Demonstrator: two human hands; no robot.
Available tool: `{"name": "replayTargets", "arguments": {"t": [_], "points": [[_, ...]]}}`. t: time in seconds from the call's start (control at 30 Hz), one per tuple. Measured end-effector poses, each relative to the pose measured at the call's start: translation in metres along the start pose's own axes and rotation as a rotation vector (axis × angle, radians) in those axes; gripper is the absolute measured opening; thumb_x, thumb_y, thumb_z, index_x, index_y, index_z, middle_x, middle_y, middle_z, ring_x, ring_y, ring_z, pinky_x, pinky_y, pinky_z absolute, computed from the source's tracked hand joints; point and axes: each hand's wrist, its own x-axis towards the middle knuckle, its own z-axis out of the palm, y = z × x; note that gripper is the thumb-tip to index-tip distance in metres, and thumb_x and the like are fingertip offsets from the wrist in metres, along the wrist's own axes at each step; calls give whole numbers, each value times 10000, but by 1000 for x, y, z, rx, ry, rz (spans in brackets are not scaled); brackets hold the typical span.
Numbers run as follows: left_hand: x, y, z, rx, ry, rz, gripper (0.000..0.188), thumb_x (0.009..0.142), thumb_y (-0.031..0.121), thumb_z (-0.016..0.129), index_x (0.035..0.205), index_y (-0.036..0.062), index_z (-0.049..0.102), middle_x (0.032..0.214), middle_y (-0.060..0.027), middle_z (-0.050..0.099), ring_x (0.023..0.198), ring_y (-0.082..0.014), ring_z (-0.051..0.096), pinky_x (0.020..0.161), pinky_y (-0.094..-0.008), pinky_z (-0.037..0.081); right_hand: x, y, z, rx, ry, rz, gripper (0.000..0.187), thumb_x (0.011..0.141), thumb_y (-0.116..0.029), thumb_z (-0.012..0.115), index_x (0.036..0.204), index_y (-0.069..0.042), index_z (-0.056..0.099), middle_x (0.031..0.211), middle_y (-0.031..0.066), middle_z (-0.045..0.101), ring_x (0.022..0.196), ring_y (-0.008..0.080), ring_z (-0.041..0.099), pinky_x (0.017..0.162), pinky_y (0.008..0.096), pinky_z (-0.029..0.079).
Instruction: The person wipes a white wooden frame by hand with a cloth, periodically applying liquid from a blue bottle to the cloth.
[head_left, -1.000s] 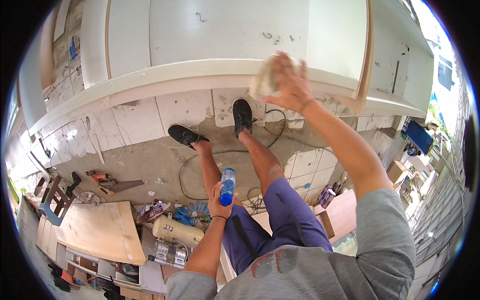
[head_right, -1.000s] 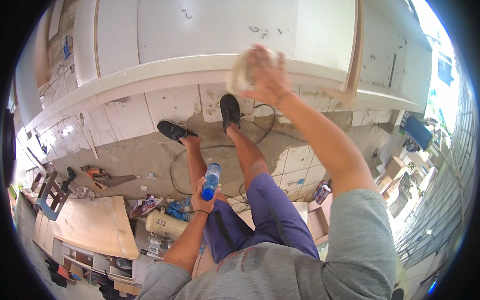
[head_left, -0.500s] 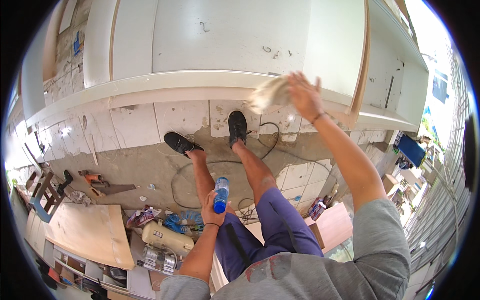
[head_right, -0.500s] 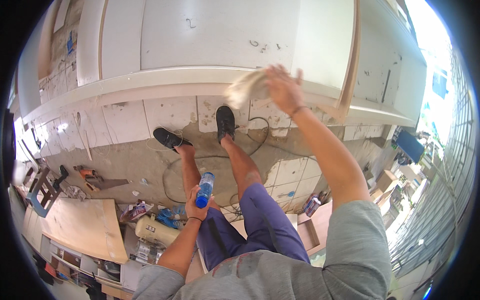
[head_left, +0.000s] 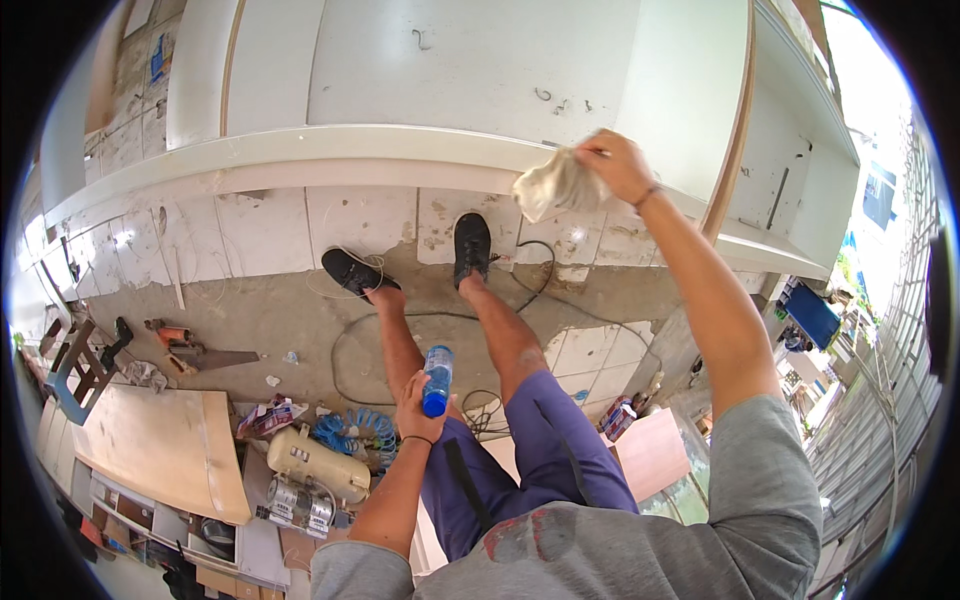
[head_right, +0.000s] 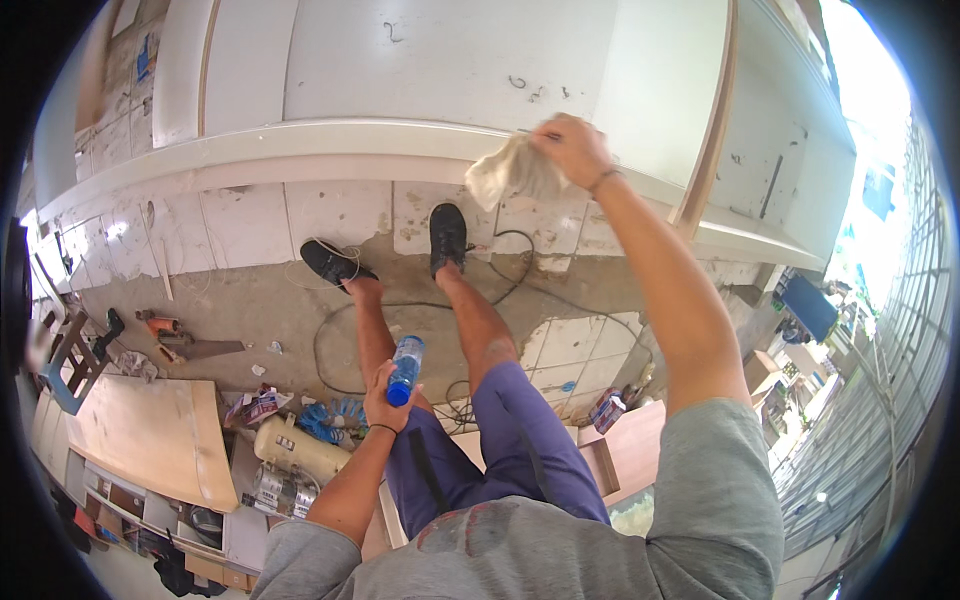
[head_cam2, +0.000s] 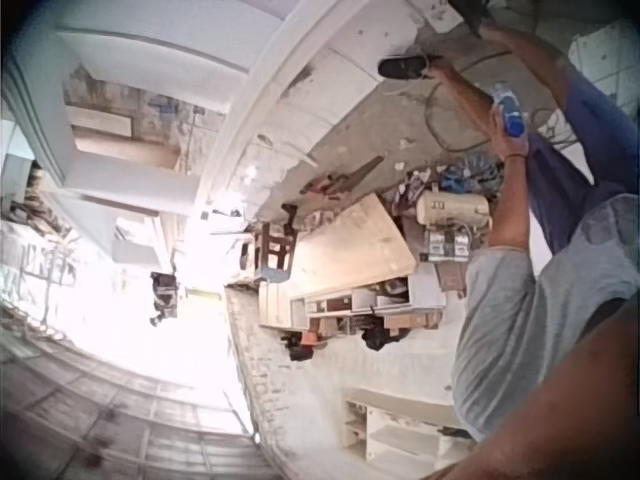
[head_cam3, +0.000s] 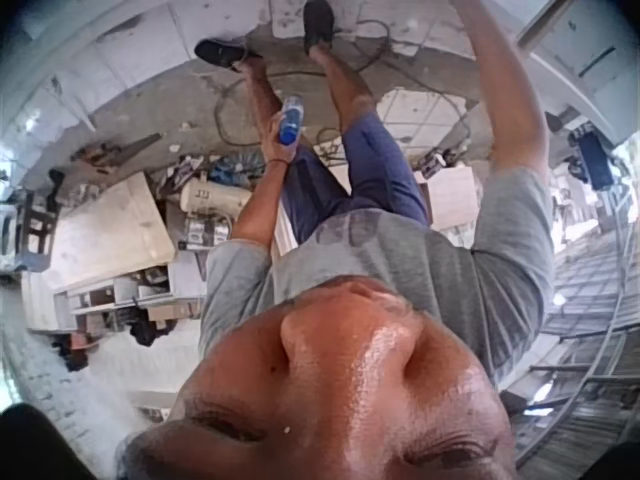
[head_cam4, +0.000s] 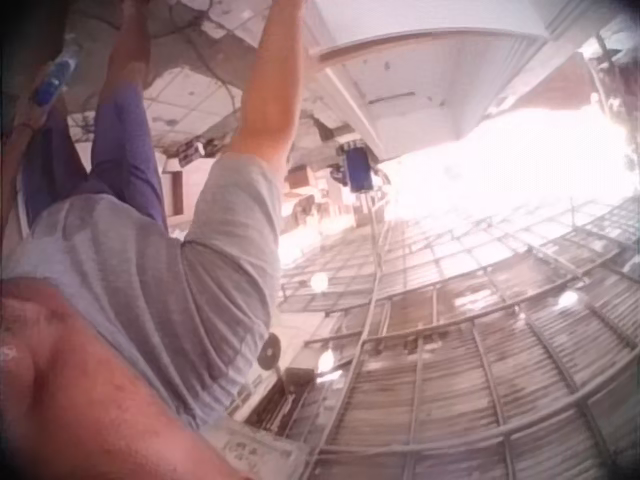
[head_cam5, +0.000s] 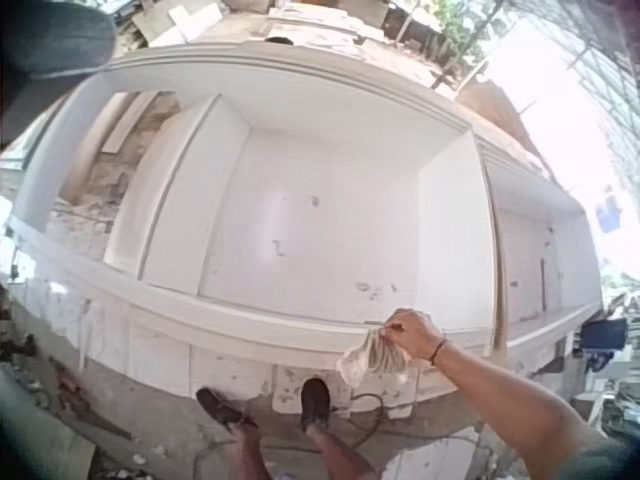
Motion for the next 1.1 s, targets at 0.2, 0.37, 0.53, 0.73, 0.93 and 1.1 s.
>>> {"name": "replayTargets", "arguments": {"t": [0.2, 0.37, 0.53, 0.73, 0.93, 1.1], "points": [[-3, 3, -1, 16, 51, 32, 643, 665, 290, 860, 1206, 129, 552, 1249, -137, 603, 1105, -354, 604, 917, -418, 500, 19, -59, 18, -67, -26, -147, 293, 867, -377, 613, 916, -118, 740, 965, 58, 687, 915, 251, 652, 878, 375, 486], [3, 7, 0, 9, 63, 22, 639, 665, 287, 859, 1204, 128, 553, 1242, -141, 607, 1095, -356, 607, 916, -416, 500, 4, 1, -6, -76, -56, -58, 280, 868, -369, 603, 924, -127, 731, 964, 67, 680, 919, 276, 646, 871, 375, 483], [3, 17, -4, 29, 88, 33, 628, 675, 286, 854, 1199, 114, 553, 1242, -145, 607, 1099, -362, 601, 920, -424, 494, 26, -79, 29, -88, -42, -237, 273, 865, -371, 590, 922, -133, 711, 968, 89, 673, 953, 297, 632, 891, 399, 469], [0, 40, -20, -21, 127, 58, 614, 687, 318, 845, 1183, 95, 559, 1248, -149, 605, 1105, -369, 590, 932, -441, 481, -15, 26, -14, 68, -32, 66, 280, 804, -320, 729, 968, -95, 701, 1012, 61, 672, 964, 218, 626, 889, 393, 474], [7, 49, 5, -135, 134, 41, 624, 682, 342, 850, 1182, 103, 563, 1245, -150, 607, 1091, -372, 590, 926, -450, 478, -17, 15, 1, -37, 63, -55, 358, 763, -312, 759, 1029, -84, 684, 1058, 82, 681, 1019, 260, 626, 912, 365, 482], [-5, 37, 7, -99, 115, 27, 640, 671, 344, 859, 1189, 111, 564, 1245, -152, 607, 1074, -381, 592, 912, -457, 479, -2, -56, 27, -116, 20, -9, 403, 754, -354, 764, 1037, -81, 677, 1061, 77, 678, 1030, 243, 612, 931, 362, 469]]}}
